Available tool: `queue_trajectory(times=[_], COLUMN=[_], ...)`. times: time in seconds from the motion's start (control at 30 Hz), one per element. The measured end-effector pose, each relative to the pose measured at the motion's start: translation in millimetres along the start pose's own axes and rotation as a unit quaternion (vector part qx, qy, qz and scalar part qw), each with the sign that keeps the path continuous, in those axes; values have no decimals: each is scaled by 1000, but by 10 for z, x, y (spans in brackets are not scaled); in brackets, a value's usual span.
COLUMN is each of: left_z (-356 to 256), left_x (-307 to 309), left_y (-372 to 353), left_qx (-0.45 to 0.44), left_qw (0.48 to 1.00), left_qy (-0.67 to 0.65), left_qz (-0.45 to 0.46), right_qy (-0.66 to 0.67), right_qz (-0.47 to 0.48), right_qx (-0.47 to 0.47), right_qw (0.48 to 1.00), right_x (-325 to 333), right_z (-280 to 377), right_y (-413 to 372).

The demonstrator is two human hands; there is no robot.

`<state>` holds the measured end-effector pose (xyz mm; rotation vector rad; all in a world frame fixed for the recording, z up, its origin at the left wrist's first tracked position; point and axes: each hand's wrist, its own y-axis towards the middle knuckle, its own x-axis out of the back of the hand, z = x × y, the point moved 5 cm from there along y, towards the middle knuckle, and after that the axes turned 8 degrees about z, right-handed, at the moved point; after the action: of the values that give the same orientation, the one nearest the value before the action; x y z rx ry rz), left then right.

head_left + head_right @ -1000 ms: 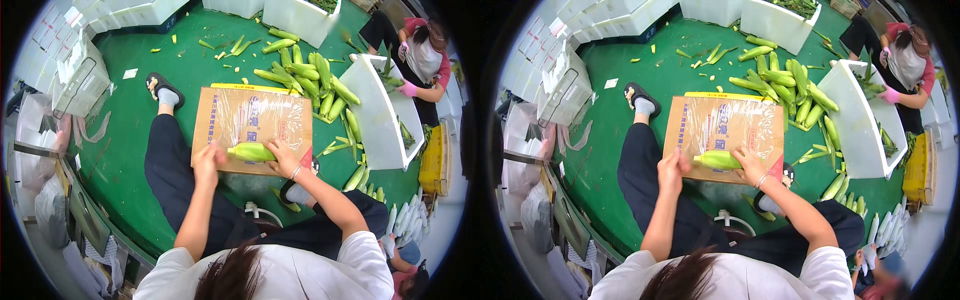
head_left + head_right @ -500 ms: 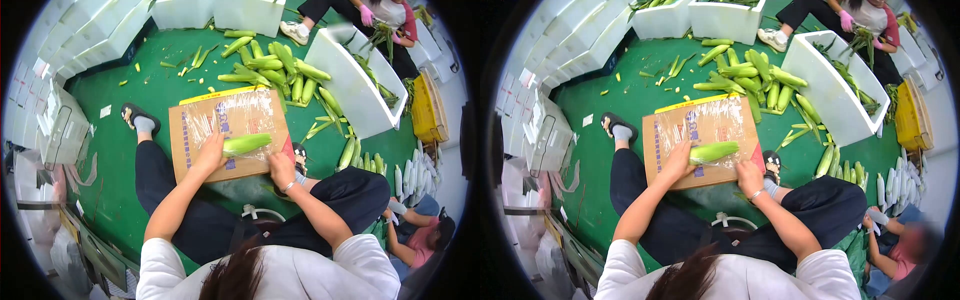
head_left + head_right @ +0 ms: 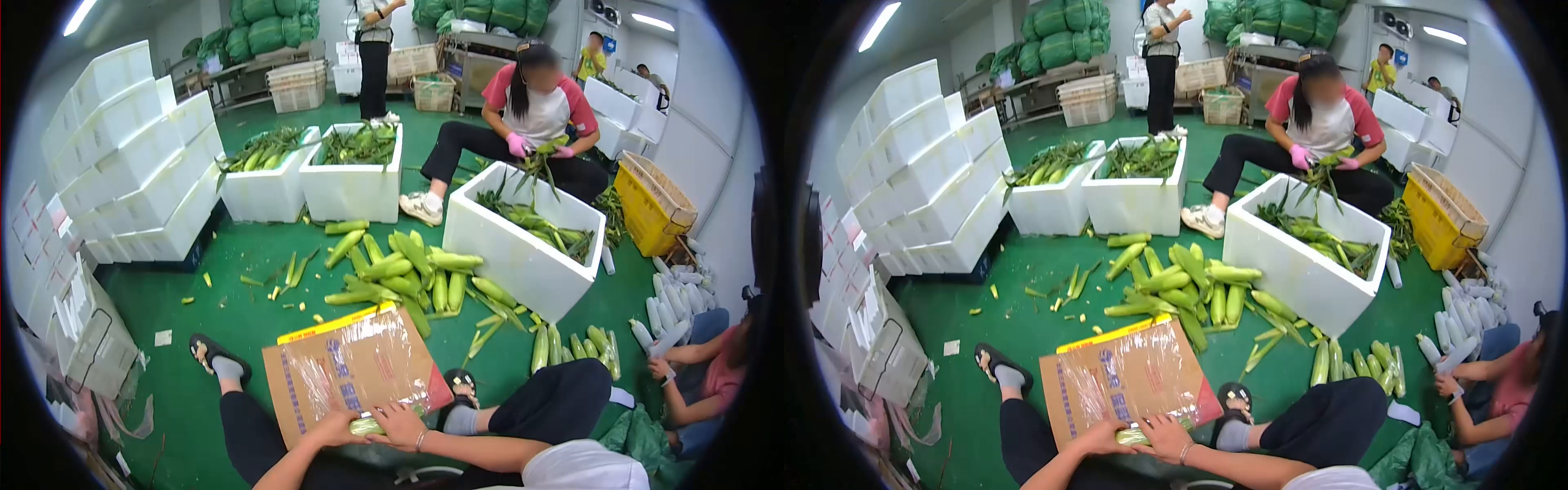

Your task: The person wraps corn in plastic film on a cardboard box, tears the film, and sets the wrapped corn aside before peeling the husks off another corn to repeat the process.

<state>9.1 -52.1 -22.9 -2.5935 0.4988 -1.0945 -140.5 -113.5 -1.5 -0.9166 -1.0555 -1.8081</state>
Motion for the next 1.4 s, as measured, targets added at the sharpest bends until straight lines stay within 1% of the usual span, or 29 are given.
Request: queue_trajectory(times=[0.03, 0.07, 0.1, 0.13, 0.17, 0.2, 0.23, 0.3, 0.37, 0.4, 0.47, 0.5, 0.53, 0.57, 0.6, 0.63, 0.77, 0.83, 0.87, 0.9, 0.93, 0.97, 1.07, 1.17, 1.23, 1.27, 1.3, 1.37, 1.4], left_z=[30, 25, 108, 205, 315, 557, 803, 1223, 1009, 793, 148, -138, -164, -335, -804, -593, -43, 38, -54, -171, -296, -263, -102, -207, -388, -398, -404, -586, -925], left_x=[109, 123, 135, 162, 86, 24, 34, 277, 746, 866, 951, 750, 352, 77, 5, -172, -230, -359, -470, -514, -533, -623, -662, -551, -310, -286, -318, -324, -234], left_y=[-8, 43, 25, 10, 13, -82, -204, -624, -1017, -1031, -886, -727, -481, -327, -368, -259, 34, 42, -33, -100, -142, -142, -115, -103, -83, -76, -63, -163, -256], left_qx=[50, 46, 98, 148, 143, 136, 125, 163, 210, 213, 135, 174, 61, 29, -50, 9, 47, 66, 13, -41, -69, -62, -77, -70, 65, 49, 45, 79, 88], left_qw=[997, 997, 991, 979, 979, 936, 860, 839, 884, 884, 871, 922, 947, 967, 936, 964, 977, 981, 973, 960, 964, 972, 971, 976, 983, 970, 970, 921, 894], left_qy=[-64, -63, -78, -91, -86, -235, -375, -398, -110, -108, -133, -98, -30, 1, 192, 109, 59, 39, 78, 119, 100, 96, 40, -16, -15, 15, 17, 167, 255], left_qz=[1, -2, -54, -109, -114, -225, -324, -334, -403, -401, -453, -331, -315, -253, -291, -241, -201, -181, -215, -249, -237, -207, -221, -207, -172, -239, -240, -342, -359], right_qy=[-6, -10, -10, 2, 10, -4, -6, -37, -34, -19, -3, 14, 30, 24, 9, -6, -49, 118, 116, 100, 81, 72, 74, 14, -1, 14, 11, 24, 20], right_qz=[43, 87, 84, 119, 154, 105, 99, 106, 119, 140, 156, 147, 132, 116, 88, 65, 47, 143, 140, 68, -3, 15, 3, 32, 238, 207, 204, 31, 27], right_qx=[-49, -101, -103, -95, -86, -40, -39, 4, 3, -5, -17, -18, -31, -62, -39, -11, -68, -71, -72, -26, 19, 16, 2, 3, -126, -142, -143, -52, -52], right_qw=[998, 991, 991, 988, 984, 994, 994, 994, 992, 990, 988, 989, 990, 991, 995, 998, 995, 980, 981, 992, 997, 997, 997, 999, 963, 968, 969, 998, 998], right_x=[-46, -74, -135, -285, -399, -368, -328, -297, -312, -360, -424, -424, -406, -368, -325, -317, -393, -509, -469, -367, -324, -363, -457, -358, -445, -412, -449, -383, -305], right_z=[-112, -217, -261, -322, -376, -322, -324, -232, -255, -273, -272, -282, -311, -361, -341, -313, -482, -595, -551, -413, -317, -294, -348, -327, -438, -452, -491, -493, -494], right_y=[105, 154, 159, 163, 164, 129, 113, 93, 103, 111, 124, 161, 166, 152, 166, 186, 329, 349, 242, 45, -125, -173, -141, -71, 48, 93, 125, 230, 310])
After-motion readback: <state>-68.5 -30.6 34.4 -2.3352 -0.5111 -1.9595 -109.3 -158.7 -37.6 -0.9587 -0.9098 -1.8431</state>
